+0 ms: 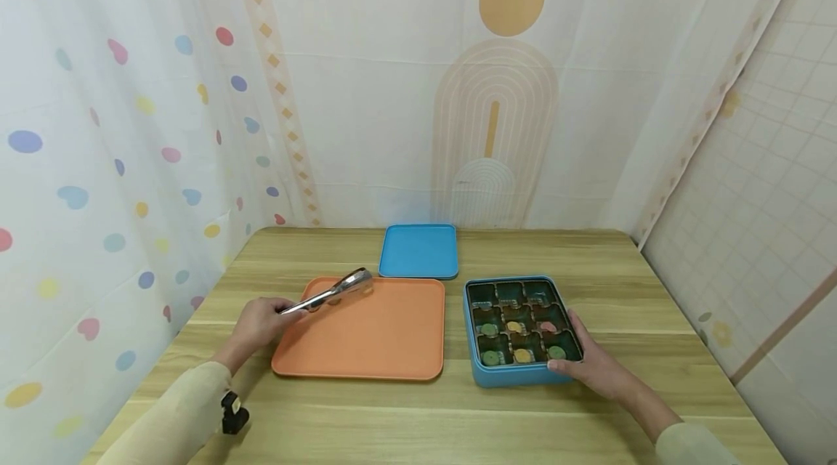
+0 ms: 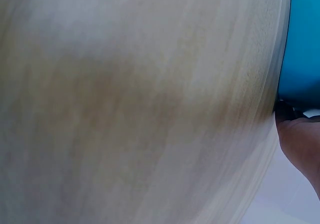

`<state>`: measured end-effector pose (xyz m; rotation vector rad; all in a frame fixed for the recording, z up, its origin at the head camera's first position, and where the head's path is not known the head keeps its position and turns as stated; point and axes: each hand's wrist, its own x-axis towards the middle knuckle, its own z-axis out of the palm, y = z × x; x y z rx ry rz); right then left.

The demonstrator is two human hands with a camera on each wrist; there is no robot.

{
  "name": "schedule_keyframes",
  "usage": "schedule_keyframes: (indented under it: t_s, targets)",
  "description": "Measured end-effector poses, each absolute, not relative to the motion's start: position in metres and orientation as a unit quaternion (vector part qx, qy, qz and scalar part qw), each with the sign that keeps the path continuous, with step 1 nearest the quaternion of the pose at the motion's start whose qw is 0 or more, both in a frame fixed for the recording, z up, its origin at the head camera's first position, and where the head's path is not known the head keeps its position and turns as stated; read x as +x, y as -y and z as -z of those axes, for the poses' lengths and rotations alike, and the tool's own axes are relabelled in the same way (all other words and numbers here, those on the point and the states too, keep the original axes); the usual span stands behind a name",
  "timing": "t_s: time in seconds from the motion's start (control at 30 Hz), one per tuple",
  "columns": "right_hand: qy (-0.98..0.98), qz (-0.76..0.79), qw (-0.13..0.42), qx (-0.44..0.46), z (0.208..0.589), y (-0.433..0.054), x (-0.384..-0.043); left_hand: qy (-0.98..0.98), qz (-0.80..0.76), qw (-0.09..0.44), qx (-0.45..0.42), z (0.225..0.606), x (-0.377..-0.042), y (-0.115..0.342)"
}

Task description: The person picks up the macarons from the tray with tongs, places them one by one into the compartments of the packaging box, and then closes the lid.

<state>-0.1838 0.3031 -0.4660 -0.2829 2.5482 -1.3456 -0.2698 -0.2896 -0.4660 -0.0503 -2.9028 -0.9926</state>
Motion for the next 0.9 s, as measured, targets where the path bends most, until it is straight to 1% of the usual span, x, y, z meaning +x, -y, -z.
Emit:
schedule_keyframes:
  t_s: [0.5, 0.73, 0.9]
  targets:
    - [-0.875, 0.46, 0.119, -0.098, 0.465, -0.303, -0.184, 0.936, 0.347, 0.052, -0.041, 0.457, -0.275, 0.27]
    - [-0.874, 0.461, 0.117, -0.096, 0.467, -0.304, -0.185, 0.933, 0.35, 0.055, -0.064, 0.452, -0.283, 0.253]
    - [-0.874, 0.461, 0.122, -0.094, 0.467, -0.304, -0.185, 0.931, 0.346, 0.068, -0.093, 0.449, -0.289, 0.236]
